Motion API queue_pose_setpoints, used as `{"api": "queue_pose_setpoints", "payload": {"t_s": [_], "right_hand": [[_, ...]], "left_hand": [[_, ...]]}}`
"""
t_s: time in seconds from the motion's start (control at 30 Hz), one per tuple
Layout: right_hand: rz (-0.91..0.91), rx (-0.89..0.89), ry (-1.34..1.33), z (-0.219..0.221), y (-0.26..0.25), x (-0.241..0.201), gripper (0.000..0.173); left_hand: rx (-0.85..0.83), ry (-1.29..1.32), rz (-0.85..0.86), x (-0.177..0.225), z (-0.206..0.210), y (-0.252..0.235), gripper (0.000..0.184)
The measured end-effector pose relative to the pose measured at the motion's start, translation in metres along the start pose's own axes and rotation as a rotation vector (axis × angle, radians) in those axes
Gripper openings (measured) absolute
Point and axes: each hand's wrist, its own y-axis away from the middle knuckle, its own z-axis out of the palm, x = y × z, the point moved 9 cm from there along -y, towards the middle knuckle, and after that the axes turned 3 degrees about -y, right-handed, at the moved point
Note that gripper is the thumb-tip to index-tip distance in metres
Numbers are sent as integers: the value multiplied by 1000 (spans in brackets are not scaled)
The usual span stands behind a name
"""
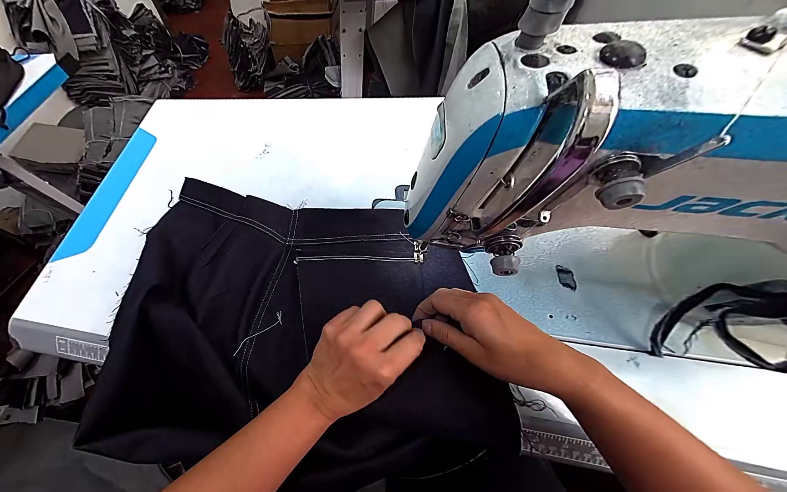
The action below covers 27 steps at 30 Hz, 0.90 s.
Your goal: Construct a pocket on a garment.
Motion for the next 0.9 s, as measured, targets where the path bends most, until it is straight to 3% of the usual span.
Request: {"api": "queue_pose_setpoints", "payload": {"t_s": [0.2, 0.3, 0.37, 0.47, 0.5, 0.6, 0.7, 0.9], "right_hand": [[-11, -14, 10, 1, 2, 0, 25], [-33, 48, 49, 2, 3, -1, 25], [-54, 80, 71, 3, 5, -2, 24], [-91, 122, 71, 3, 10, -2, 24], [-100, 137, 74, 3, 11, -2, 24], [-171, 194, 132, 1, 16, -9, 23], [-293, 222, 227, -3, 22, -22, 24], [-394, 209, 213, -7, 24, -29, 21]], "left_hand": [[-9, -151, 210, 20, 3, 6, 21], [-20, -94, 209, 18, 3, 6, 19], [-69, 93, 2, 2, 7, 5, 11], [-273, 363, -494, -34, 21, 9, 35], [-377, 399, -598, -40, 25, 10, 34], [-547, 302, -592, -35, 31, 7, 17], [-449, 173, -469, -22, 25, 7, 10], [-230, -38, -441, -12, -13, 53, 40]]}}
